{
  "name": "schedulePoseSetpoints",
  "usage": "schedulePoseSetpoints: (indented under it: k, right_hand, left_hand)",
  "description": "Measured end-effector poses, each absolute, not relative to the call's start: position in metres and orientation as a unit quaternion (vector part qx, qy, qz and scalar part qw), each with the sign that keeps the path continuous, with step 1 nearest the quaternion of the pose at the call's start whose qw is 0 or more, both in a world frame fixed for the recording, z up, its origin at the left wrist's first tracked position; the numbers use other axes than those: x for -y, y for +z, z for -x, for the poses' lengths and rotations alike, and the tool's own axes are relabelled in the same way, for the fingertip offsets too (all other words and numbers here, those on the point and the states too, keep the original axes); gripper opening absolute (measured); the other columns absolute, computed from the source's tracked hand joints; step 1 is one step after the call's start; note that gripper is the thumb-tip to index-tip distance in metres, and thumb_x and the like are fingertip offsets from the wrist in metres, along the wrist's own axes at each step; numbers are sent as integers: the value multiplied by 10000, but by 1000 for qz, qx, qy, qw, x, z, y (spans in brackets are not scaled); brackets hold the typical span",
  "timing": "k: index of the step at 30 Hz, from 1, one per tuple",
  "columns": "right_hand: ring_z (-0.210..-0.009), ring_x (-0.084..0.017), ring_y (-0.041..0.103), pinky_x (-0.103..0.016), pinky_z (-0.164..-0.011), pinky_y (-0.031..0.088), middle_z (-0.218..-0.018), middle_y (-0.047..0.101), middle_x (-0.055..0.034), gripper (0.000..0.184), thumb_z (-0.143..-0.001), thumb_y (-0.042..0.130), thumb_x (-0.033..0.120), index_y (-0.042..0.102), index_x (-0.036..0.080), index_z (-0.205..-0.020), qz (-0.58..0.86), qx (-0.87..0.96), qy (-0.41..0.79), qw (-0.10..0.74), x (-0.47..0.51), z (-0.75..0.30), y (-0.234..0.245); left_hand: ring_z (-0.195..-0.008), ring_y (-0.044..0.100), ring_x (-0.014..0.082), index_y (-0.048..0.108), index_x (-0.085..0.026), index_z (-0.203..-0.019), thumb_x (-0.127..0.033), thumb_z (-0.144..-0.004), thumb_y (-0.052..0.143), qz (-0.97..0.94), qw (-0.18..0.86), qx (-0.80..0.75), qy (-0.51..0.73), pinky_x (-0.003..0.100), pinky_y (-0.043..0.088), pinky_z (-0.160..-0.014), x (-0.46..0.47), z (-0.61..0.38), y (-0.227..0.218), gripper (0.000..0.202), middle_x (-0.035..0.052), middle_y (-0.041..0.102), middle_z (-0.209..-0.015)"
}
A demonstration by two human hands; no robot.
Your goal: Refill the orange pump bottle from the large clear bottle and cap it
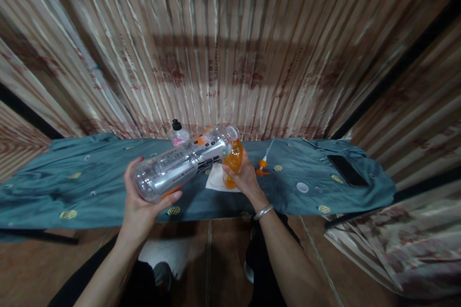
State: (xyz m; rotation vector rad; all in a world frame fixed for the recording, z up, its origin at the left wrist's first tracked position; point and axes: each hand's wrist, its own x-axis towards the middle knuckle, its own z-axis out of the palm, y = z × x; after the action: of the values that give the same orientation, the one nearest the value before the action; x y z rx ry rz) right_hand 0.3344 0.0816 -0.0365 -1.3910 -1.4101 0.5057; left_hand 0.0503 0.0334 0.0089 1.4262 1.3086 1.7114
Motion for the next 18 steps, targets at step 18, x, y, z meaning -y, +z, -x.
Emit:
schedulePoseSetpoints:
  k: [18]
  right_hand:
    - [-1254,-357,752,-538,-1125,590,-1338,773,-164,778,-814,836,417,520,191,-1488,564,597,208,532,-79,-337,-37]
  left_hand:
    - [-1420,593,441,497,-368,-1482,-404,-354,1082,-483,340,-479,649,686,412,-1263,-23,-63,14,1271,84,578,-1511]
